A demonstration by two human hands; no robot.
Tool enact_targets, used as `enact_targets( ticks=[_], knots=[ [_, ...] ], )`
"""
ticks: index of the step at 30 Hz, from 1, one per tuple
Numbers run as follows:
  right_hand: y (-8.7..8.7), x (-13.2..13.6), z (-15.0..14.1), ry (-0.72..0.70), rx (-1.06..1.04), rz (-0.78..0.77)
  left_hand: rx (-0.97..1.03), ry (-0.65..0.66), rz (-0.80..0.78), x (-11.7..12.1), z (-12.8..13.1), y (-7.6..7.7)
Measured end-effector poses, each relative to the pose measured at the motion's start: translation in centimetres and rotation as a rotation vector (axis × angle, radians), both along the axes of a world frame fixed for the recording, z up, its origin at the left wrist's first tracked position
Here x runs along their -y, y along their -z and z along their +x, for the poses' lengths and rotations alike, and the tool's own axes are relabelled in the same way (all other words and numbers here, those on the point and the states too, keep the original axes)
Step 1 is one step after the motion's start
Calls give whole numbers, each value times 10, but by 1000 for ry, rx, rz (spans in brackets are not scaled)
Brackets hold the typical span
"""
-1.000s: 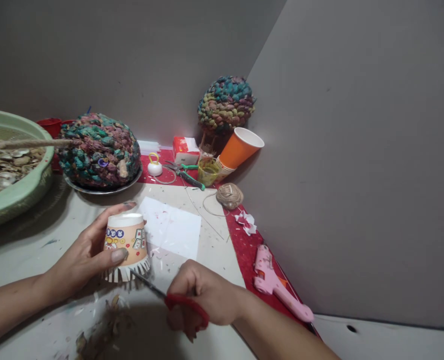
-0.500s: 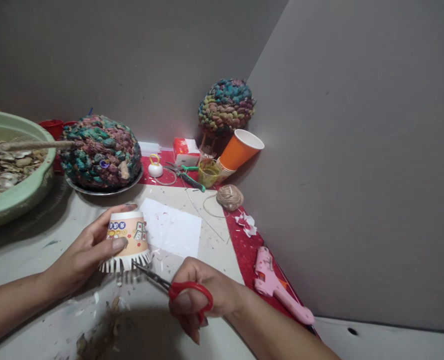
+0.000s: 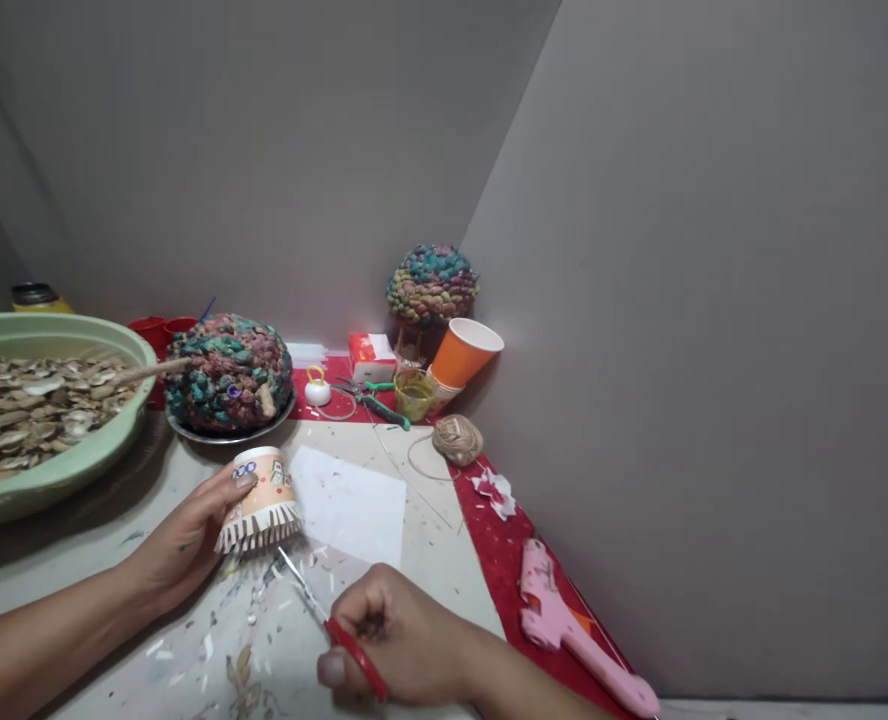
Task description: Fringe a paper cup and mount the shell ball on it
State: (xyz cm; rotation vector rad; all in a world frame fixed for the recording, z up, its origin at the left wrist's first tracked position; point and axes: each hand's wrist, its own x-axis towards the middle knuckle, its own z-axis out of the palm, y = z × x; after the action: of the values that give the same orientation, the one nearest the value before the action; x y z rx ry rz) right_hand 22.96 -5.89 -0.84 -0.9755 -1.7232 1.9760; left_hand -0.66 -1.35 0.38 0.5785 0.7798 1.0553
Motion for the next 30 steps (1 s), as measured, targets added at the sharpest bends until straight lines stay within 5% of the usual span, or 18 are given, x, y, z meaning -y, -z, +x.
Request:
enact_targets(
  ticks=[9,18,30],
  knots=[
    [0,0,-6,108,28,76,-14,2,-15,-4,-7,7],
    [11,-4,-6,344,-60,164,-95,16,202,0,-4,10],
    [-3,-7,-7,302,-133,200,-332,-109,424,2,-4,15]
  ],
)
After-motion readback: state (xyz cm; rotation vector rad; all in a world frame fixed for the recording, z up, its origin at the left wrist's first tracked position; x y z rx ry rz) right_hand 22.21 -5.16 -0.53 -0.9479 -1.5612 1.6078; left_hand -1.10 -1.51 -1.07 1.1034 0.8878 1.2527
